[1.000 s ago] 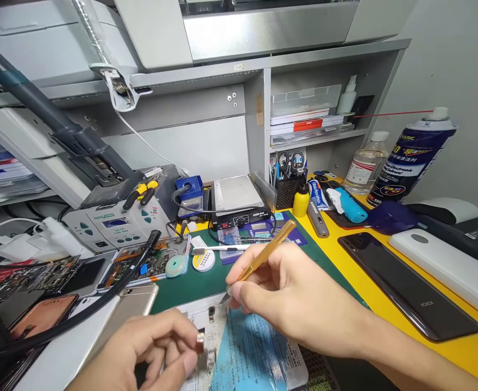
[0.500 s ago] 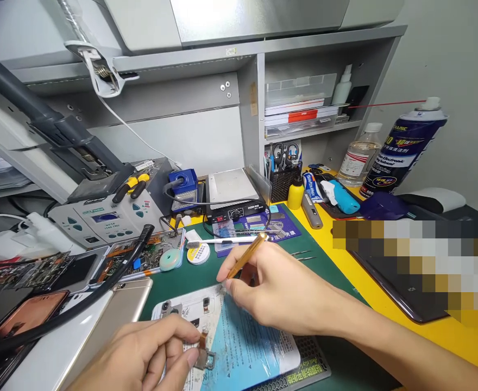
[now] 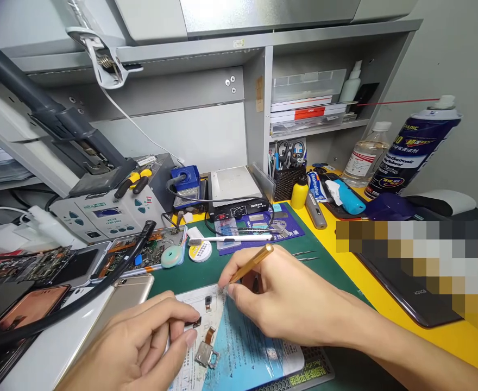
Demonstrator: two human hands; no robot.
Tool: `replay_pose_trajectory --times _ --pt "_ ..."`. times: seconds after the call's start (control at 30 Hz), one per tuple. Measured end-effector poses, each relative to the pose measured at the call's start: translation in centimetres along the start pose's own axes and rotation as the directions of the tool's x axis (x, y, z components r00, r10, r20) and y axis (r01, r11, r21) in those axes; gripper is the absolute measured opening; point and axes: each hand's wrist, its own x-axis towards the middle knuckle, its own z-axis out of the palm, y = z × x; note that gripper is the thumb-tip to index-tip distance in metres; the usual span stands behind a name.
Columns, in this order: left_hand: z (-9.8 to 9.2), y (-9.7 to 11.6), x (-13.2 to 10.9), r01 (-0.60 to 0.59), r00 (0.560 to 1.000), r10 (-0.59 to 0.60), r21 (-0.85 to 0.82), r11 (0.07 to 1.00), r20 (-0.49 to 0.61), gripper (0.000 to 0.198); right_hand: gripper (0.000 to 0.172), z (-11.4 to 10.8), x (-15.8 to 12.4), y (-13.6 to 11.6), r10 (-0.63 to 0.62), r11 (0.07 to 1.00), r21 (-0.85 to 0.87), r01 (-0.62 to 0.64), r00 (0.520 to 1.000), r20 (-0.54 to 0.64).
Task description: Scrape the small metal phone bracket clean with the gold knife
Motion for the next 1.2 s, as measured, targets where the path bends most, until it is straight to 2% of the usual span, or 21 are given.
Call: replay_pose_trajectory --times 0.13,0.27,0.5,0.77,1.0,1.1,1.2 --pt "0.1 -0.1 0.5 -0.018 1.000 0.018 0.099 0.995 -0.004 0.018 0.007 -0.1 0.6 0.5 0.043 0.995 0.087 -0.038 0.998 -0.055" --pt "0.5 -0.3 1.3 -0.088 0.995 0.081 0.135 0.987 0.059 0.024 0.010 -0.4 1.1 0.7 0.059 0.981 0.185 -0.054 0.998 -0.020" --pt "0.8 0.4 2.1 -0.244 0.965 0.181 0.404 0.881 0.188 0.044 0.011 -0.9 1.2 0.4 0.036 0.982 0.189 -0.024 0.998 -0.057" --pt "-0.3 1.2 2.9 -0.282 0.949 0.174 0.463 0.840 0.262 0.042 0.012 -1.2 1.1 0.7 -0.013 0.983 0.181 0.030 0.995 -0.096" --pt "0.4 2.0 2.7 -0.387 0.901 0.185 0.535 0.751 0.392 0.044 0.011 -1.2 0.9 1.0 -0.075 0.977 0.190 0.097 0.990 -0.119" --pt "0.2 2.0 2.6 -0.361 0.906 0.162 0.510 0.781 0.392 0.046 0.010 -1.3 0.9 1.0 -0.089 0.977 0.181 0.115 0.986 -0.142" --pt "-0.4 1.8 3.1 -0.265 0.934 0.119 0.432 0.862 0.336 0.044 0.010 -1.4 0.9 1.0 -0.098 0.977 0.172 0.124 0.984 -0.151"
